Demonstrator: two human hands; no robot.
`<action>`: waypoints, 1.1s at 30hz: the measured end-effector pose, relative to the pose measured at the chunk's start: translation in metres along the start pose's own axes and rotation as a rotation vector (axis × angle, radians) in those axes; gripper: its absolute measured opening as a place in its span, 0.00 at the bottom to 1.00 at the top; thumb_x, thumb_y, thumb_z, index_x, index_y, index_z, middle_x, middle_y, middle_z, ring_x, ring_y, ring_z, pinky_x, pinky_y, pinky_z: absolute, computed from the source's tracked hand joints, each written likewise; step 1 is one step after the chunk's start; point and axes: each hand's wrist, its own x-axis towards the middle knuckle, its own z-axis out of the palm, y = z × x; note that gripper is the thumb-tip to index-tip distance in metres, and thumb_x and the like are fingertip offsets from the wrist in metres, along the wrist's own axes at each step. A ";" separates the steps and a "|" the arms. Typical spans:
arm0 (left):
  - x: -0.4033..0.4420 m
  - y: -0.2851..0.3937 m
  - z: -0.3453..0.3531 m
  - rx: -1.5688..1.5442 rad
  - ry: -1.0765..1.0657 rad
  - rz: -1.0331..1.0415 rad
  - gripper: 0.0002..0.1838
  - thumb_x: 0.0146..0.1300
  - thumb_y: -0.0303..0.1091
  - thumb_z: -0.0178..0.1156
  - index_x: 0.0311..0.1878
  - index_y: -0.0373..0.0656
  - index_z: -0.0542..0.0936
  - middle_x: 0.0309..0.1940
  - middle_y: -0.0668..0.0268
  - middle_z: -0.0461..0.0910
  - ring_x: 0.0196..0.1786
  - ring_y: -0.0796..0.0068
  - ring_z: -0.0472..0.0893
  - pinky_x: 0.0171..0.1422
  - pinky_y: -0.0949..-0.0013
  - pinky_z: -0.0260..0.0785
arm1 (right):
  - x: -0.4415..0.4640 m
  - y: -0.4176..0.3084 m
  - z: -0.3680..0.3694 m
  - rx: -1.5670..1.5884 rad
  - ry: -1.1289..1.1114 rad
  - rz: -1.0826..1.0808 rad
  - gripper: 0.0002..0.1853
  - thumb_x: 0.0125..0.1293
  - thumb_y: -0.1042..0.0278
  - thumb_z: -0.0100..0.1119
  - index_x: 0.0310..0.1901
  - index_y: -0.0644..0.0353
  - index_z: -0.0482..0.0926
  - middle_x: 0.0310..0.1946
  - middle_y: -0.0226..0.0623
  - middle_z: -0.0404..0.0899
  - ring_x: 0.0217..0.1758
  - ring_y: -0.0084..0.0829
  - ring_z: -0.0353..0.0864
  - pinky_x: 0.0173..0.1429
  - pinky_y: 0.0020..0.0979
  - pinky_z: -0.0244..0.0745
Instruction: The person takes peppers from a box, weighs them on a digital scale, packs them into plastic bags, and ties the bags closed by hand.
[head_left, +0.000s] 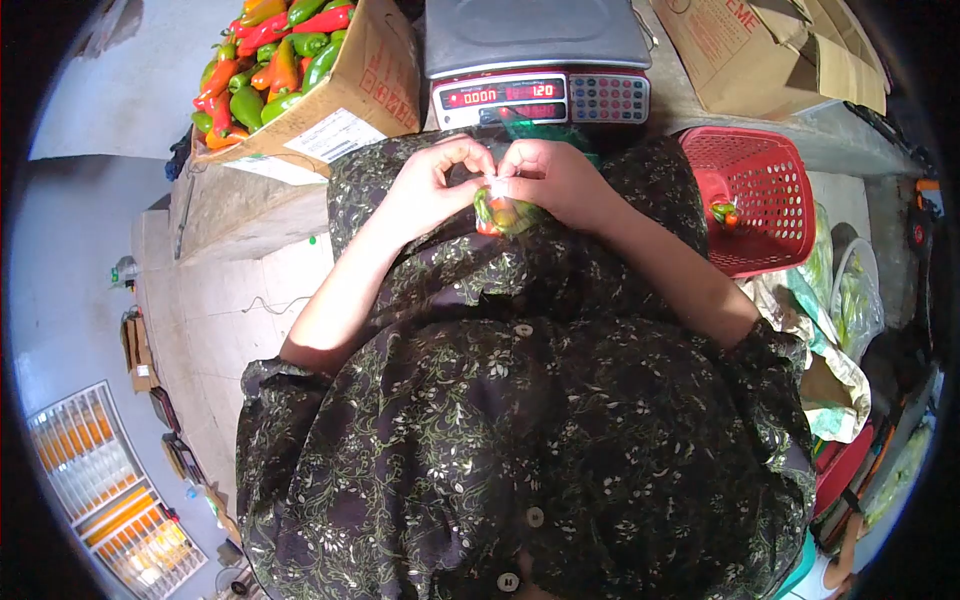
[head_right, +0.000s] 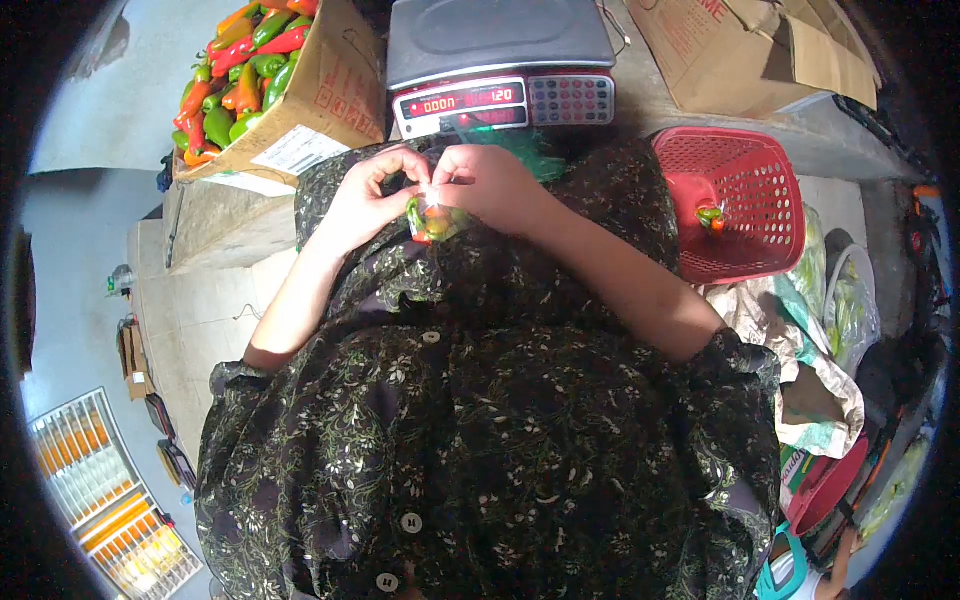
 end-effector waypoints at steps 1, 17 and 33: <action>0.000 0.002 0.000 0.044 0.021 0.003 0.07 0.51 0.25 0.61 0.35 0.38 0.77 0.33 0.67 0.78 0.41 0.77 0.76 0.52 0.71 0.67 | -0.001 -0.004 0.000 -0.012 0.002 0.022 0.10 0.56 0.65 0.63 0.31 0.64 0.79 0.28 0.32 0.80 0.32 0.17 0.76 0.36 0.23 0.70; 0.000 -0.004 0.012 0.457 0.239 0.412 0.07 0.53 0.25 0.61 0.31 0.41 0.71 0.32 0.62 0.77 0.38 0.64 0.77 0.46 0.67 0.68 | 0.009 -0.008 -0.012 -0.071 0.040 -0.004 0.07 0.57 0.68 0.61 0.33 0.64 0.80 0.30 0.31 0.81 0.36 0.20 0.79 0.43 0.23 0.72; -0.006 -0.006 0.021 0.231 0.170 0.212 0.06 0.60 0.24 0.56 0.41 0.36 0.76 0.36 0.62 0.76 0.40 0.70 0.76 0.49 0.71 0.67 | 0.008 0.016 -0.003 0.456 0.035 0.079 0.14 0.57 0.72 0.63 0.43 0.58 0.70 0.38 0.30 0.73 0.45 0.22 0.73 0.49 0.24 0.69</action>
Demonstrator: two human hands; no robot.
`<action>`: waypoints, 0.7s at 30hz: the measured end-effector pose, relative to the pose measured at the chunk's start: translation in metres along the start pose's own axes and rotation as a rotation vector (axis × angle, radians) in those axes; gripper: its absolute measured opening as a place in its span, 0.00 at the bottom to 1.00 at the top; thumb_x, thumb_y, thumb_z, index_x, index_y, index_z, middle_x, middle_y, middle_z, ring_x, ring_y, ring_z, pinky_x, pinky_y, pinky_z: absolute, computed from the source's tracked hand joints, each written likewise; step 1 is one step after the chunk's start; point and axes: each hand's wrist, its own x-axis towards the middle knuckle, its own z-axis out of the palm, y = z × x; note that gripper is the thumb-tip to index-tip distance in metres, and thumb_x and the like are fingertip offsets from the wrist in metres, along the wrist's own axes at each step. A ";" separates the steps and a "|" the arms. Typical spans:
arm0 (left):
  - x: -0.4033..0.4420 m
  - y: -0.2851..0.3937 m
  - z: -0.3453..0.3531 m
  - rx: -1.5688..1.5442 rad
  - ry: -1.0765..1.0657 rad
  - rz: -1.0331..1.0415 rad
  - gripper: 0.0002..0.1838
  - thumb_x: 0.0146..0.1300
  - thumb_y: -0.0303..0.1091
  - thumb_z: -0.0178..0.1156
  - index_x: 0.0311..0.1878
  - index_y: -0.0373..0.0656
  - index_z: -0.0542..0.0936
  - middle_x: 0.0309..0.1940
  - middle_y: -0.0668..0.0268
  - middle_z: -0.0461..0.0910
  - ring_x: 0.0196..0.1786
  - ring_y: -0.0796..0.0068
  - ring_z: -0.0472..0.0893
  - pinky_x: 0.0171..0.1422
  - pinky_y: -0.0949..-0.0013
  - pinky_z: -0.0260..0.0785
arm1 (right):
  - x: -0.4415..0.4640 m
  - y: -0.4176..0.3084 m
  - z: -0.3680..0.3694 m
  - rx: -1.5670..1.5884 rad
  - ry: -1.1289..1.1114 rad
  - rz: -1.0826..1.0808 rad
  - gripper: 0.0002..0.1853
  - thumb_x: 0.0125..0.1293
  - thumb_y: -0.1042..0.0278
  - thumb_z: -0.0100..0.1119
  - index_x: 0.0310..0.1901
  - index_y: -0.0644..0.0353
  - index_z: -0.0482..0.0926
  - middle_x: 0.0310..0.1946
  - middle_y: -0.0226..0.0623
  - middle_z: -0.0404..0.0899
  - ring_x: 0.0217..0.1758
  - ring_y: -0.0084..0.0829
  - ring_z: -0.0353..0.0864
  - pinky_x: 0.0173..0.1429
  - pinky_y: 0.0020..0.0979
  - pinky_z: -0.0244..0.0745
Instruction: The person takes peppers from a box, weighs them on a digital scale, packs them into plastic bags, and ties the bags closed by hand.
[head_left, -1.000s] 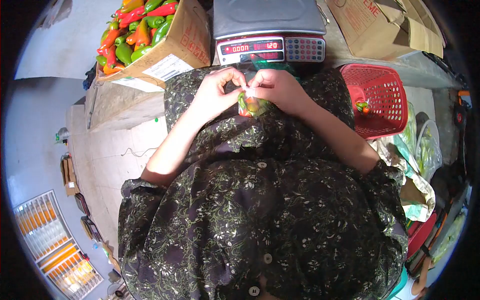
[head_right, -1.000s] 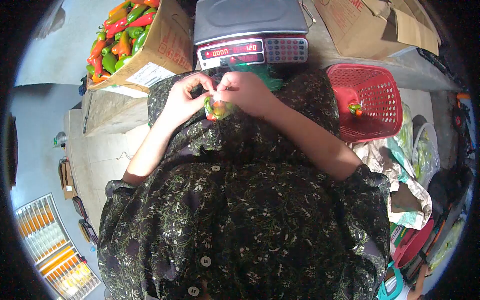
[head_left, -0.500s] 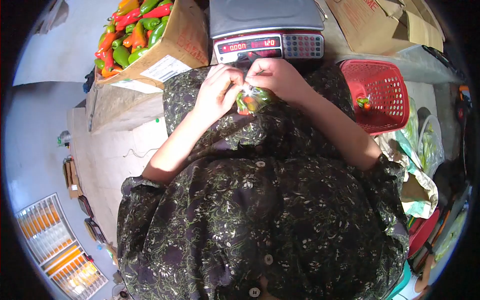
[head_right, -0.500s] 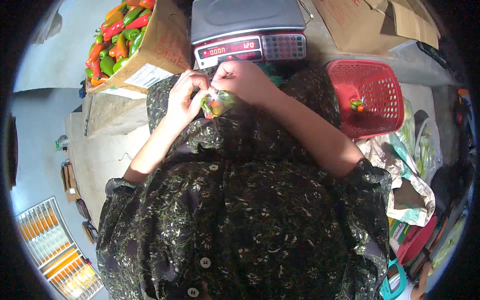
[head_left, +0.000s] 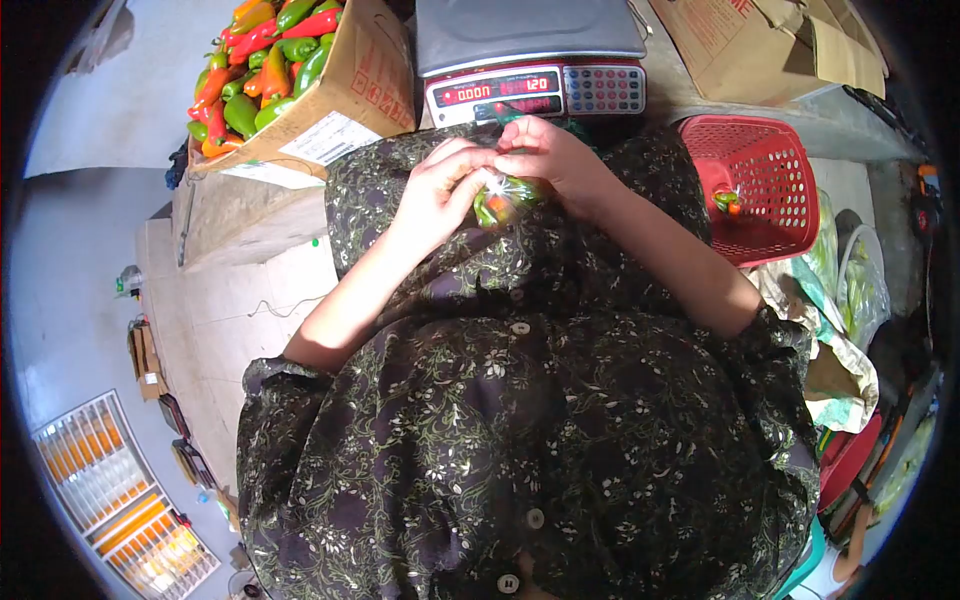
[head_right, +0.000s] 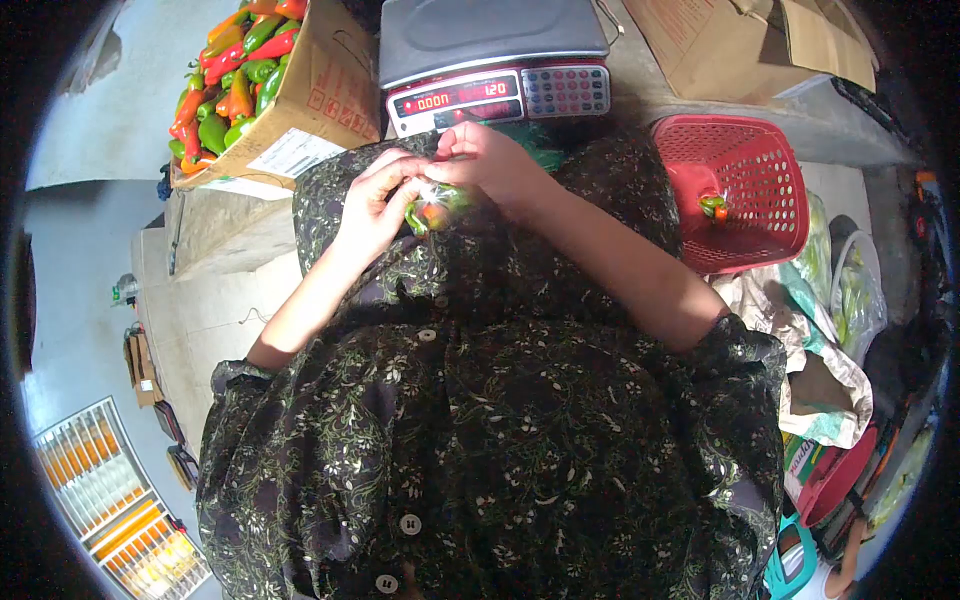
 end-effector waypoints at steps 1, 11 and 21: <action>0.000 -0.002 -0.001 0.022 -0.026 0.044 0.06 0.61 0.25 0.55 0.40 0.35 0.76 0.36 0.62 0.76 0.40 0.69 0.76 0.49 0.71 0.67 | 0.001 0.002 -0.001 -0.019 -0.014 0.003 0.13 0.57 0.71 0.62 0.43 0.58 0.71 0.38 0.29 0.73 0.45 0.22 0.73 0.49 0.24 0.69; -0.005 0.002 0.009 0.088 0.105 -0.041 0.02 0.59 0.25 0.55 0.35 0.40 0.75 0.31 0.61 0.74 0.39 0.61 0.75 0.49 0.64 0.65 | -0.003 -0.004 -0.007 -0.294 0.000 0.093 0.10 0.56 0.69 0.63 0.36 0.60 0.72 0.35 0.28 0.73 0.37 0.18 0.73 0.43 0.22 0.68; -0.002 0.003 0.004 0.378 0.134 0.207 0.06 0.54 0.25 0.58 0.36 0.43 0.75 0.33 0.64 0.76 0.40 0.63 0.75 0.48 0.63 0.62 | -0.009 -0.007 0.002 -0.592 0.076 -0.209 0.16 0.54 0.55 0.66 0.34 0.61 0.83 0.30 0.36 0.80 0.35 0.26 0.78 0.42 0.27 0.71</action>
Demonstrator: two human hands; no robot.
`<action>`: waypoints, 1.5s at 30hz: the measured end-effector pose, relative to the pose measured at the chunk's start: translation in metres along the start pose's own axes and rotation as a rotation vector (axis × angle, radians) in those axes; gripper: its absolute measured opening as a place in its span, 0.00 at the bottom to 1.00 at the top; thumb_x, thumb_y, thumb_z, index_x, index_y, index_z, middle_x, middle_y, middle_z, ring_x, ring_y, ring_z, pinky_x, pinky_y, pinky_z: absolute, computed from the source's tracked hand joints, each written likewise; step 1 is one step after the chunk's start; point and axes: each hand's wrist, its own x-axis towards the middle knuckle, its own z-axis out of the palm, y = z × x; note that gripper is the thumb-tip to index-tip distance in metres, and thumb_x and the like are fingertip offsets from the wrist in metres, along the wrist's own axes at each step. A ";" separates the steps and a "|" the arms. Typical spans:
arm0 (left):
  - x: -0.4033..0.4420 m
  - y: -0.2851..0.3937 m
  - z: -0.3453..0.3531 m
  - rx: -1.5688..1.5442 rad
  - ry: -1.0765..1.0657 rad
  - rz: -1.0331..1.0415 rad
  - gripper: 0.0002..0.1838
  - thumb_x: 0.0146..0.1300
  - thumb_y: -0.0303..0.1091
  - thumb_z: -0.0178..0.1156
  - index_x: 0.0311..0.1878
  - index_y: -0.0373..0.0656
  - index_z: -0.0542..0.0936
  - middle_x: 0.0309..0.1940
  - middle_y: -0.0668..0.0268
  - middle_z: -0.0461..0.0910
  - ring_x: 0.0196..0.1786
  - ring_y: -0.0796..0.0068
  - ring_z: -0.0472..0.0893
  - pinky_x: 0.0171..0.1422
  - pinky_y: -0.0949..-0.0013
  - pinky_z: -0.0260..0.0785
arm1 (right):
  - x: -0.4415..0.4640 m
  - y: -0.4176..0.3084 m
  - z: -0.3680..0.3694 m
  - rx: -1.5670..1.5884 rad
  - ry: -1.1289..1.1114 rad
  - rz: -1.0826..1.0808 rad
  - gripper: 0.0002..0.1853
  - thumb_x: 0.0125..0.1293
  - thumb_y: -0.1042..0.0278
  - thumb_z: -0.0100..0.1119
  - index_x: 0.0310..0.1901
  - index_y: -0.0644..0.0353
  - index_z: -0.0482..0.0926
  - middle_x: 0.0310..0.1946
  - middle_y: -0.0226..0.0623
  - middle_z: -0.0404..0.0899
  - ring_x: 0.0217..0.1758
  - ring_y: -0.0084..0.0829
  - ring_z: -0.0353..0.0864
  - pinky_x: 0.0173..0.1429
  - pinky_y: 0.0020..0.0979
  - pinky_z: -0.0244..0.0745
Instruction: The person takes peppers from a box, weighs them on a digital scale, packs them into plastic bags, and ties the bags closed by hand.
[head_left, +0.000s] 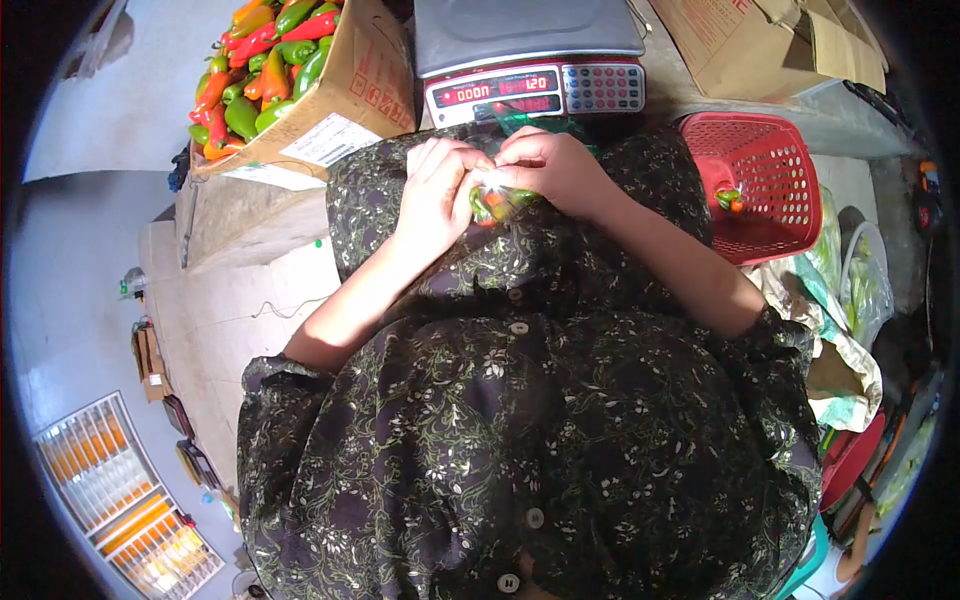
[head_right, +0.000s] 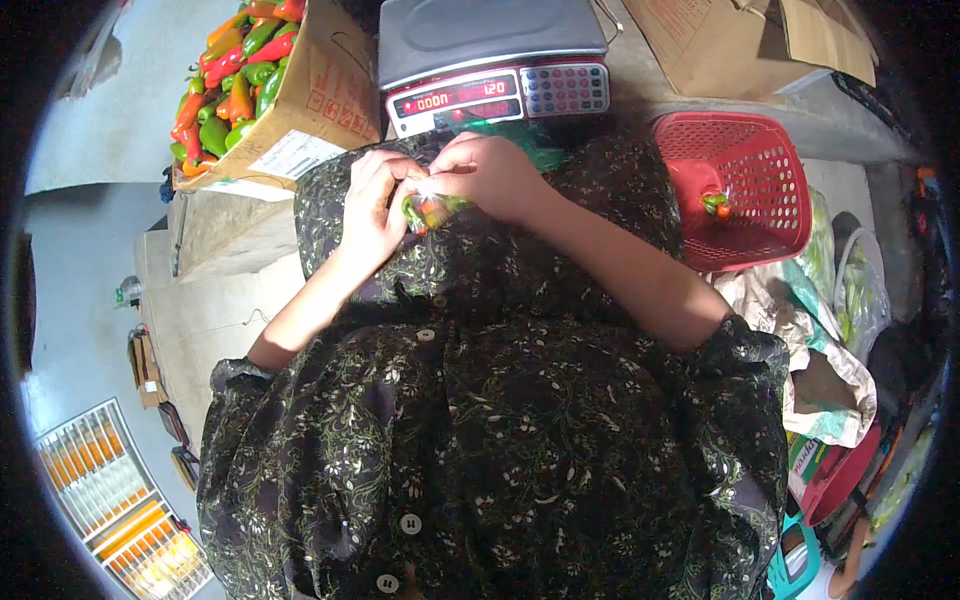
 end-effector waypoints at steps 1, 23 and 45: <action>0.000 0.000 0.000 0.012 0.007 0.017 0.06 0.54 0.25 0.58 0.36 0.43 0.75 0.33 0.64 0.76 0.40 0.64 0.75 0.48 0.64 0.62 | 0.000 -0.001 -0.001 -0.025 -0.018 -0.014 0.15 0.55 0.56 0.65 0.36 0.60 0.84 0.31 0.38 0.80 0.36 0.28 0.79 0.44 0.27 0.72; 0.007 -0.007 -0.009 -0.007 -0.120 -0.133 0.07 0.47 0.30 0.63 0.26 0.44 0.74 0.25 0.69 0.76 0.33 0.70 0.75 0.50 0.67 0.57 | 0.002 -0.008 0.004 -0.134 0.035 -0.049 0.12 0.51 0.60 0.68 0.28 0.61 0.83 0.25 0.31 0.75 0.29 0.21 0.73 0.34 0.25 0.67; 0.008 0.002 -0.017 -0.080 -0.364 -0.420 0.07 0.56 0.35 0.57 0.30 0.44 0.80 0.25 0.70 0.81 0.34 0.76 0.79 0.58 0.65 0.56 | 0.004 0.006 0.007 -0.121 0.035 -0.195 0.07 0.49 0.66 0.62 0.30 0.57 0.83 0.33 0.38 0.75 0.45 0.34 0.74 0.49 0.31 0.70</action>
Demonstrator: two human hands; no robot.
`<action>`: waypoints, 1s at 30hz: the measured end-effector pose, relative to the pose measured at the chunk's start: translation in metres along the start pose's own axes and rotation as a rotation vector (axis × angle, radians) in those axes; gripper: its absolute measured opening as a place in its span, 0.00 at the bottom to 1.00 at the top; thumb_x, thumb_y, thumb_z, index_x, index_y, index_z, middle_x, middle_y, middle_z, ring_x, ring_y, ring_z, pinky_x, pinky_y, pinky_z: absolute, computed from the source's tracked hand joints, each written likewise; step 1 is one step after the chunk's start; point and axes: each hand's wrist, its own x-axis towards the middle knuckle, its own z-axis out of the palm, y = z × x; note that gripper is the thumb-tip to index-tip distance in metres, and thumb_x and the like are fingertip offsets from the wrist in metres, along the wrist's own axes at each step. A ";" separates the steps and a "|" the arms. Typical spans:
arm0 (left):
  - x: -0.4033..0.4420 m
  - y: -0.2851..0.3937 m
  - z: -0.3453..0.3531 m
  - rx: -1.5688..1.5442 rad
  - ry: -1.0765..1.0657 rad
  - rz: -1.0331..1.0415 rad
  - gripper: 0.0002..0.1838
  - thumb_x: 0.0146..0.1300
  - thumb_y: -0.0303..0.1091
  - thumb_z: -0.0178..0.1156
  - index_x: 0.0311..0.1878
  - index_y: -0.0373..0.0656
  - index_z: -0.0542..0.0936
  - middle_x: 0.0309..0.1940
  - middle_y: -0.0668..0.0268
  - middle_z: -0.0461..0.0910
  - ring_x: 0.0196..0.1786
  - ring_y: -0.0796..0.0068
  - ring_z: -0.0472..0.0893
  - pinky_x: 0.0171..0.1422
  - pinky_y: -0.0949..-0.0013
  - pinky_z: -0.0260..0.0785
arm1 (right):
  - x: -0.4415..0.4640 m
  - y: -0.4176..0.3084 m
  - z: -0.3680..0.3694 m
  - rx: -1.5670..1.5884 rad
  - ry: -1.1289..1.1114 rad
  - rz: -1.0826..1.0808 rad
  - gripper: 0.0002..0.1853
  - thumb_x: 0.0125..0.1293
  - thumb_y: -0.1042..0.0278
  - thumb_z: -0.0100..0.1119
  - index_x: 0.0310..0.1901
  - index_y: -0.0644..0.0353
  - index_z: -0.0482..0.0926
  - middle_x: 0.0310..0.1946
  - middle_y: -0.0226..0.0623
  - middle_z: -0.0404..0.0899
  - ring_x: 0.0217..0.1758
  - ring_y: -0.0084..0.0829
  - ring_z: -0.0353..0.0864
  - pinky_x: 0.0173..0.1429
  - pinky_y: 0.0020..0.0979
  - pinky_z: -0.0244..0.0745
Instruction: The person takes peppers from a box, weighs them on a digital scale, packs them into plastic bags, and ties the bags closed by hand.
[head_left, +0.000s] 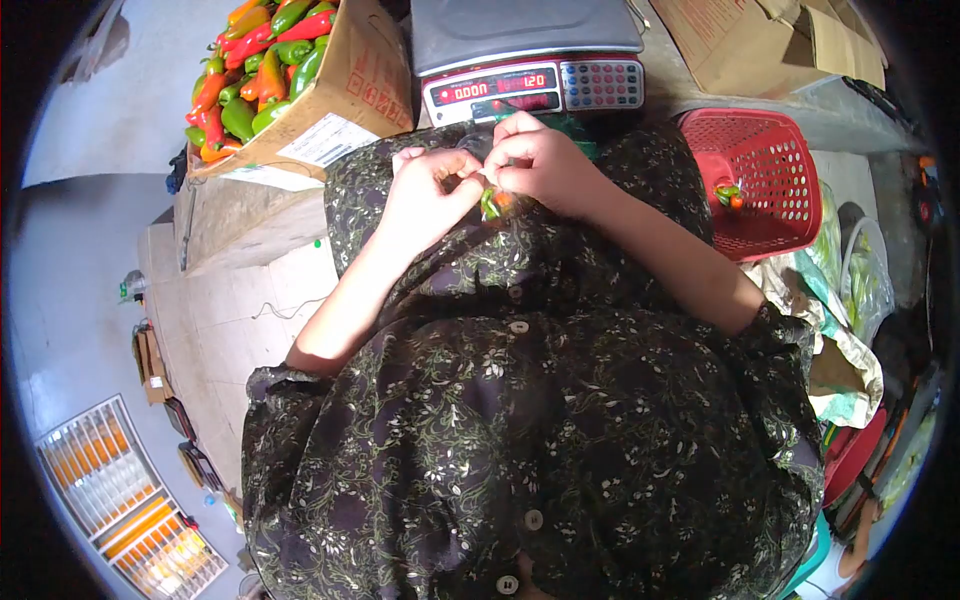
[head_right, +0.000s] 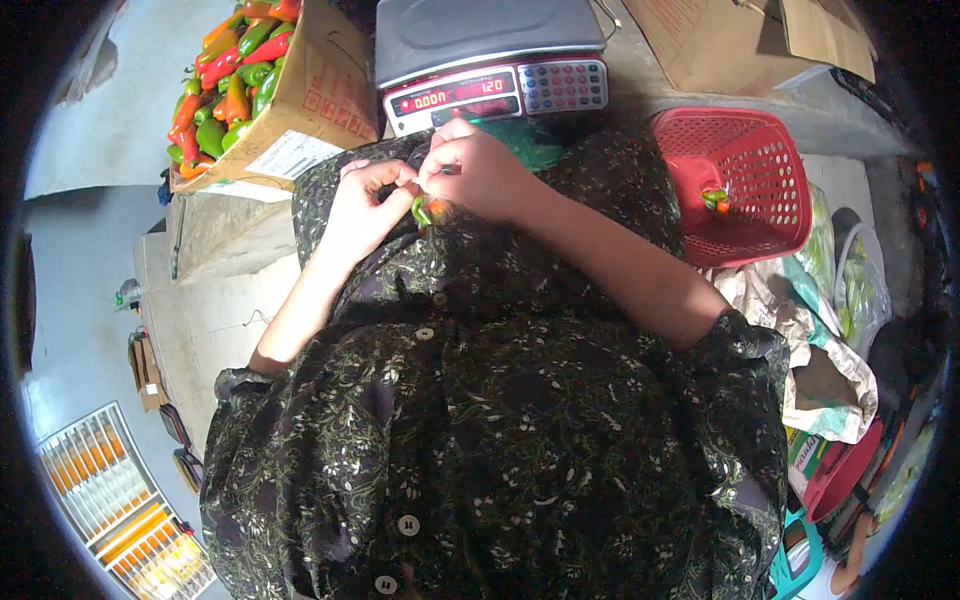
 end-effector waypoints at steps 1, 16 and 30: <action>0.001 -0.001 -0.001 -0.005 -0.017 -0.002 0.07 0.56 0.36 0.57 0.31 0.44 0.80 0.25 0.70 0.81 0.34 0.76 0.79 0.59 0.65 0.56 | -0.001 0.001 -0.001 0.046 -0.017 0.044 0.08 0.50 0.66 0.62 0.31 0.57 0.83 0.33 0.38 0.75 0.46 0.33 0.74 0.51 0.30 0.69; 0.005 -0.010 -0.001 0.272 0.332 0.495 0.10 0.49 0.35 0.68 0.37 0.55 0.84 0.34 0.78 0.79 0.39 0.80 0.75 0.57 0.66 0.51 | -0.004 0.007 -0.006 0.810 -0.236 0.522 0.11 0.59 0.67 0.56 0.40 0.63 0.79 0.35 0.29 0.78 0.40 0.18 0.74 0.46 0.22 0.68; 0.011 -0.023 0.016 0.448 0.442 0.572 0.10 0.47 0.38 0.66 0.36 0.61 0.82 0.35 0.84 0.78 0.41 0.81 0.73 0.60 0.57 0.47 | -0.006 0.021 -0.006 0.873 -0.242 0.580 0.08 0.63 0.67 0.55 0.41 0.60 0.76 0.35 0.27 0.76 0.38 0.17 0.74 0.44 0.22 0.69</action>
